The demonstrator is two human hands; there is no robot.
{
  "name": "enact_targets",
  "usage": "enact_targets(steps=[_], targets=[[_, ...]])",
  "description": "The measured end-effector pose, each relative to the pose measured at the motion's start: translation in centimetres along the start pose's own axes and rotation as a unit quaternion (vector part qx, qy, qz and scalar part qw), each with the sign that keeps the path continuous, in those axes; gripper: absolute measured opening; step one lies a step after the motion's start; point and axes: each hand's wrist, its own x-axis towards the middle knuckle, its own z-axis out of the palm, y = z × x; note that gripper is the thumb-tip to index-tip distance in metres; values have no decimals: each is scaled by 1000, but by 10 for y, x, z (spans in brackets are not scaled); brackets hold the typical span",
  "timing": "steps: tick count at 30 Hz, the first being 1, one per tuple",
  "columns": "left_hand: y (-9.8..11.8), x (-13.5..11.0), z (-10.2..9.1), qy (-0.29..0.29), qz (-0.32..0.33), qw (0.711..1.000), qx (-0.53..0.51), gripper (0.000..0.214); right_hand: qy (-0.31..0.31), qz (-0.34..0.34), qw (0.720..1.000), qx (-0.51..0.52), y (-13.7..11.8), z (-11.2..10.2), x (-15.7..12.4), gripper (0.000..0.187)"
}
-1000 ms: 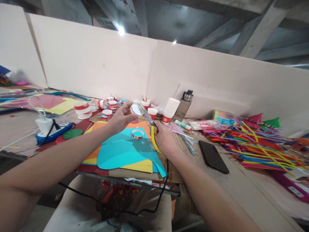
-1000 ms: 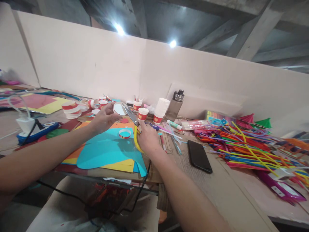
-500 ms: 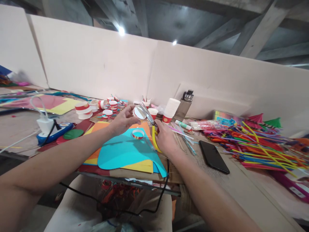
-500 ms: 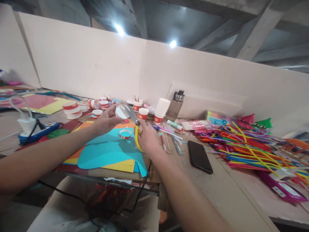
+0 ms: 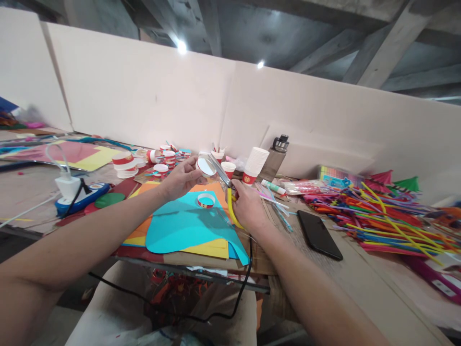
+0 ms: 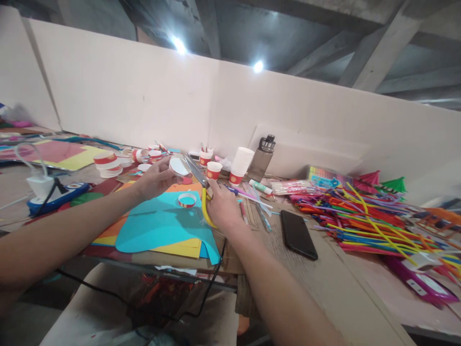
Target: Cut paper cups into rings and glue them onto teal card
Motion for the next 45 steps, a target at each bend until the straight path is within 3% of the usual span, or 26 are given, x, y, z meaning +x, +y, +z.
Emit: enact_targets(steps=[7, 12, 17, 34, 40, 45], targets=[[-2, 1, -4, -4, 6, 1000, -14, 46, -12, 9, 1000, 8, -1, 0, 1, 42], [-8, -1, -6, -56, -14, 998, -10, 45, -5, 4, 1000, 25, 4, 6, 1, 48], [-4, -2, -5, -71, -24, 997, -13, 46, -4, -3, 1000, 4, 4, 4, 0, 47], [0, -1, -8, -28, -28, 999, -30, 44, -3, -2, 1000, -8, 0, -2, 0, 40], [-5, -3, -12, -79, -74, 994, -14, 47, 4, -35, 998, 47, 7, 6, 0, 51], [-7, -2, -18, -95, -81, 992, -20, 44, -7, -30, 999, 37, 5, 2, 0, 46]])
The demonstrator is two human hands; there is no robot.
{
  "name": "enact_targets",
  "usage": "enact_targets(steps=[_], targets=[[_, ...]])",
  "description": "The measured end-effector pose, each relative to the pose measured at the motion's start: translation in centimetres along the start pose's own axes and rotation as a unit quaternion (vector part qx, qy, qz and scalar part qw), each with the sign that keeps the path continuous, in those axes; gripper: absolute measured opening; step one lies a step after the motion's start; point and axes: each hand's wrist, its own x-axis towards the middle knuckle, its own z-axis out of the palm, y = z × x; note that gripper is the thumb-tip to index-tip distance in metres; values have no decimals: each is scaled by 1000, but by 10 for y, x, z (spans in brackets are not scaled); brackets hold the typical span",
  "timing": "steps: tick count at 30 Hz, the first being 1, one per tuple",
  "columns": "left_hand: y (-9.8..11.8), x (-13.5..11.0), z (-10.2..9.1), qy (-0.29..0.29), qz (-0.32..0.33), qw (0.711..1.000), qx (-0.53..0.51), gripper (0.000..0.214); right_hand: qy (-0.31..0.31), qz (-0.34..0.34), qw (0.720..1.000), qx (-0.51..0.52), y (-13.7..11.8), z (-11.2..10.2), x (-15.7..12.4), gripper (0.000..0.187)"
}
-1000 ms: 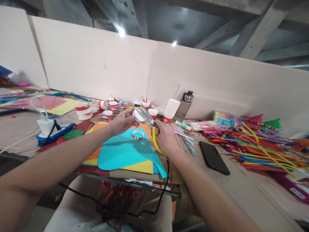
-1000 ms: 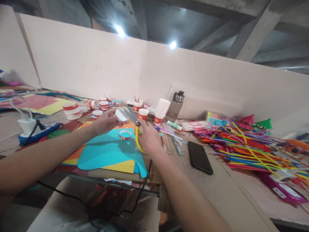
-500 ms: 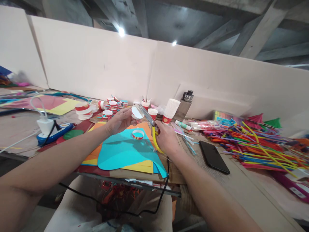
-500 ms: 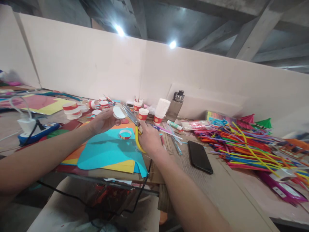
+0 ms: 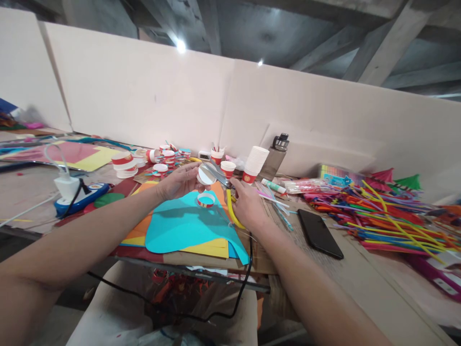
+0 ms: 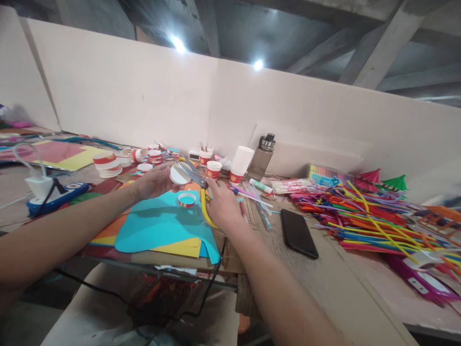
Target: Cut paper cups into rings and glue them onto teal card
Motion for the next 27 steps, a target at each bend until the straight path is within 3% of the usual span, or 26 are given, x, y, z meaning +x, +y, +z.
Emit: enact_targets(steps=[11, 17, 21, 27], targets=[[9, 1, 1, 31, -35, 999, -9, 47, -7, 2, 999, -52, -4, -3, -1, 44], [7, 3, 6, 50, 10, 999, -7, 45, -14, 27, 997, -73, -7, -7, 0, 41], [3, 2, 7, 44, 25, 999, -2, 43, -14, 28, 998, -52, -4, -4, 1, 43], [-2, 1, 9, 9, -22, 1000, -8, 46, -2, 4, 1000, 5, -1, 2, 0, 48]])
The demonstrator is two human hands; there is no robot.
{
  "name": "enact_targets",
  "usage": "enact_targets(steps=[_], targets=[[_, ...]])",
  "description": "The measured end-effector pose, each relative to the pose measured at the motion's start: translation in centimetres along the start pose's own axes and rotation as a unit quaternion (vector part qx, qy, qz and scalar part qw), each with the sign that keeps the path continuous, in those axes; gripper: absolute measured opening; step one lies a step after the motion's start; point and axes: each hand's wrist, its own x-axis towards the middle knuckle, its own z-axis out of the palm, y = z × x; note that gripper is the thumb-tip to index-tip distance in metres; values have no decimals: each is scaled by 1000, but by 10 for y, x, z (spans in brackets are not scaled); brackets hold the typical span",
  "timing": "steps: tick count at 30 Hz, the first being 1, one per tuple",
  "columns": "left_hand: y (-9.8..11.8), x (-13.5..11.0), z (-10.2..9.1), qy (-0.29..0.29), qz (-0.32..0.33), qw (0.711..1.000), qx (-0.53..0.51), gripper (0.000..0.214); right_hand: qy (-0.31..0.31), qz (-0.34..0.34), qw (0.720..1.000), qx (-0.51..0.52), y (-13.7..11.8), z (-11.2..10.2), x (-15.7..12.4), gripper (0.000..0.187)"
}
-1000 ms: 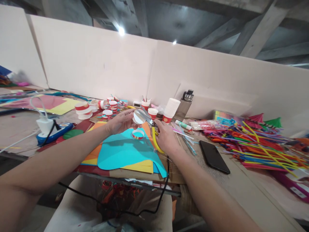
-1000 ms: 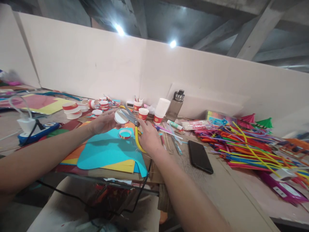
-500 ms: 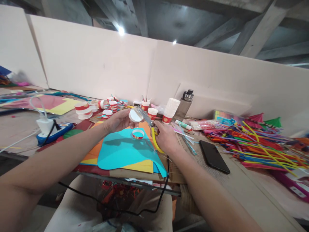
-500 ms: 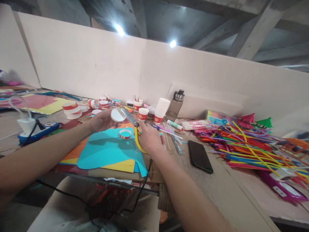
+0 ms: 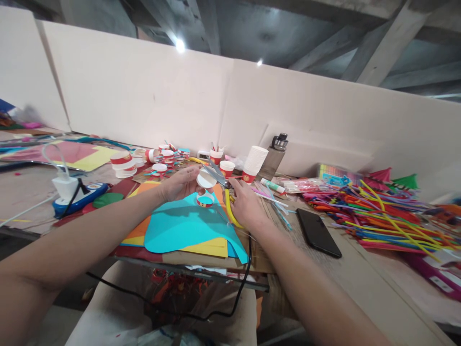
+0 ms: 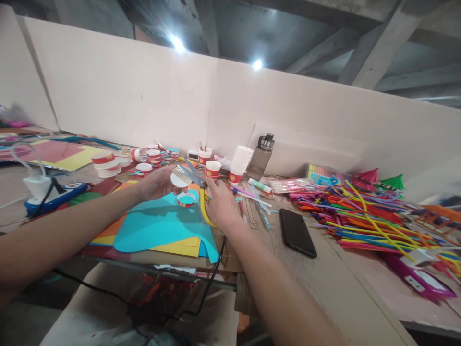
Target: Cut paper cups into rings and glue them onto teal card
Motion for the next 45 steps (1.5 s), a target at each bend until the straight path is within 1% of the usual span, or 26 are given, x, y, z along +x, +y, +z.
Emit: enact_targets(steps=[6, 11, 17, 19, 24, 26, 30, 33, 37, 40, 45], targets=[[1, 0, -5, 9, -2, 1000, 14, 44, -12, 5, 1000, -28, -2, -3, 0, 45], [2, 1, -6, 10, 4, 1000, 18, 49, -11, -2, 998, -59, -3, -4, 0, 44], [4, 2, -11, 32, -35, 999, -5, 57, -6, 2, 996, -86, -3, -3, -1, 45], [3, 2, -12, 38, -37, 998, -15, 57, -8, 9, 996, -89, -4, -5, -1, 45], [4, 0, -9, 24, 1, 999, -25, 53, -16, 22, 997, -67, -4, -8, 1, 43], [5, -1, -7, 21, 7, 999, -30, 49, -18, 26, 998, -49, -2, -7, 1, 41], [5, -1, -7, -7, -8, 1000, -20, 47, 3, 6, 1000, -13, 2, -1, 1, 44], [4, -1, -8, -22, -17, 1000, -10, 46, 4, -7, 1000, -3, 2, -1, 1, 47], [5, -1, -8, -16, -16, 1000, -12, 47, -11, 0, 1000, -23, 0, -4, 0, 49], [6, -1, -10, -23, -20, 999, -10, 47, -13, -1, 999, -42, -1, -6, 0, 50], [6, -1, -15, -20, -27, 999, 1, 56, -17, 1, 997, -75, -5, -9, -1, 47]])
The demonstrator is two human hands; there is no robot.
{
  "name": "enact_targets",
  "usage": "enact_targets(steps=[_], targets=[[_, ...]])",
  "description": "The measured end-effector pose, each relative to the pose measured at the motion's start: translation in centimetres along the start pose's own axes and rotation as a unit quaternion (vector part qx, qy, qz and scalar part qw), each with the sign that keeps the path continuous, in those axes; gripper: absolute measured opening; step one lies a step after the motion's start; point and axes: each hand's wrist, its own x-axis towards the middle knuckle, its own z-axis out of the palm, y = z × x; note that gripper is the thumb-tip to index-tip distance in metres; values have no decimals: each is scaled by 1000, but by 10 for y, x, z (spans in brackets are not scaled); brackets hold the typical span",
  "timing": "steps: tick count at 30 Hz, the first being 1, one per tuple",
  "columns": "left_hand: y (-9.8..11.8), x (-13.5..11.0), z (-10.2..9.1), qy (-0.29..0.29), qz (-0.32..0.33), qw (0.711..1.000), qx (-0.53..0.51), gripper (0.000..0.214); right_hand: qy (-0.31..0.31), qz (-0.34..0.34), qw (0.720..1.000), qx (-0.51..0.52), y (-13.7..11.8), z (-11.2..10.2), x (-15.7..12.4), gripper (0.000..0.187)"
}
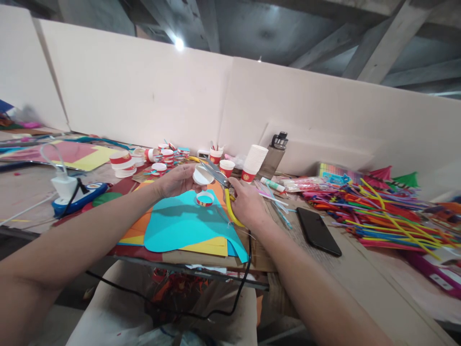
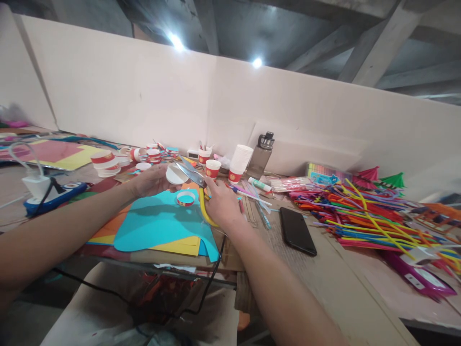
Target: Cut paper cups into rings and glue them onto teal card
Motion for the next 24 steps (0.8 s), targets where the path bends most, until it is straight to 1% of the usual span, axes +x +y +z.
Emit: enact_targets(steps=[3, 7, 10, 13, 18, 21, 24], targets=[[1, 0, -1, 11, 2, 1000, 1, 57, -5, 5, 1000, -8, -2, -3, 0, 45], [2, 0, 4, 19, 24, 1000, 1, 48, -6, 16, 1000, -2, 0, 0, 1, 45], [0, 0, 7, 10, 27, 1000, 2, 43, 6, 0, 1000, 28, 3, 5, 2, 49], [-4, 0, 7, -1, 21, 1000, 4, 43, 17, -26, 998, 54, 5, 9, 1, 53], [-3, 1, 6, -7, 18, 1000, 15, 47, 10, -16, 998, 52, 4, 8, 0, 53], [-2, 0, 6, 6, 10, 1000, 7, 46, 5, -12, 999, 34, 3, 6, 1, 51], [-2, -1, 4, 36, 4, 999, -4, 42, -2, -11, 1000, 13, 2, 4, 0, 48]])
